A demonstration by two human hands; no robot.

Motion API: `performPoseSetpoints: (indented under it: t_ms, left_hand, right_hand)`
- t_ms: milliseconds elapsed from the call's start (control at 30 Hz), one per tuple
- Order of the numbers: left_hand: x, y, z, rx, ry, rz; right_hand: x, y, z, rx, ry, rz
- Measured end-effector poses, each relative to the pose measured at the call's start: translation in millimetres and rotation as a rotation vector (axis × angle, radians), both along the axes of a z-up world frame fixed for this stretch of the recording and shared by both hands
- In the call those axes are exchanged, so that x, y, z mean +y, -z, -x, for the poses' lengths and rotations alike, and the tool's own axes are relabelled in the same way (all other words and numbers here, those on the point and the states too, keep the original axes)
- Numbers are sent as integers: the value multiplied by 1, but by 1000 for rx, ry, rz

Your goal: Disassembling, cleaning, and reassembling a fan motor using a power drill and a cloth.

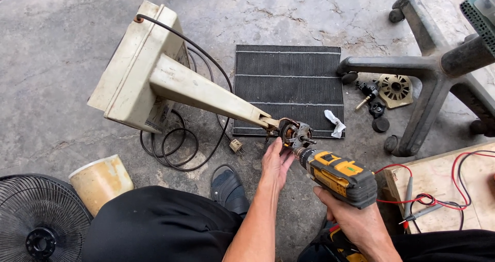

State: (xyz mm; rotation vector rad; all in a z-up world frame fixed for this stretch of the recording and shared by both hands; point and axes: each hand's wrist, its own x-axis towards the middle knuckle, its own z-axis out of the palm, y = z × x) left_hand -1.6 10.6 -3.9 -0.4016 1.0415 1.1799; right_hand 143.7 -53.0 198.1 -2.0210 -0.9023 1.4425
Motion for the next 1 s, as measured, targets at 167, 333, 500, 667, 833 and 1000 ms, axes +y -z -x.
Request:
performPoseSetpoints:
  t_ms: [167, 333, 500, 667, 833, 1000]
  left_hand:
    - [3, -2, -1, 13, -10, -5]
    - [0, -2, 0, 28, 7, -18]
    - [2, -1, 0, 64, 38, 8]
    - [2, -2, -1, 88, 68, 11]
    - [3, 1, -3, 72, 47, 14]
    - [3, 4, -3, 92, 66, 6]
  right_hand:
    - [2, -9, 4, -32, 0, 52]
    - [5, -16, 8, -61, -9, 70]
    - [6, -19, 10, -43, -22, 25]
    - [5, -12, 4, -7, -20, -16]
    - [4, -11, 2, 7, -23, -37]
    - [5, -14, 3, 17, -10, -26]
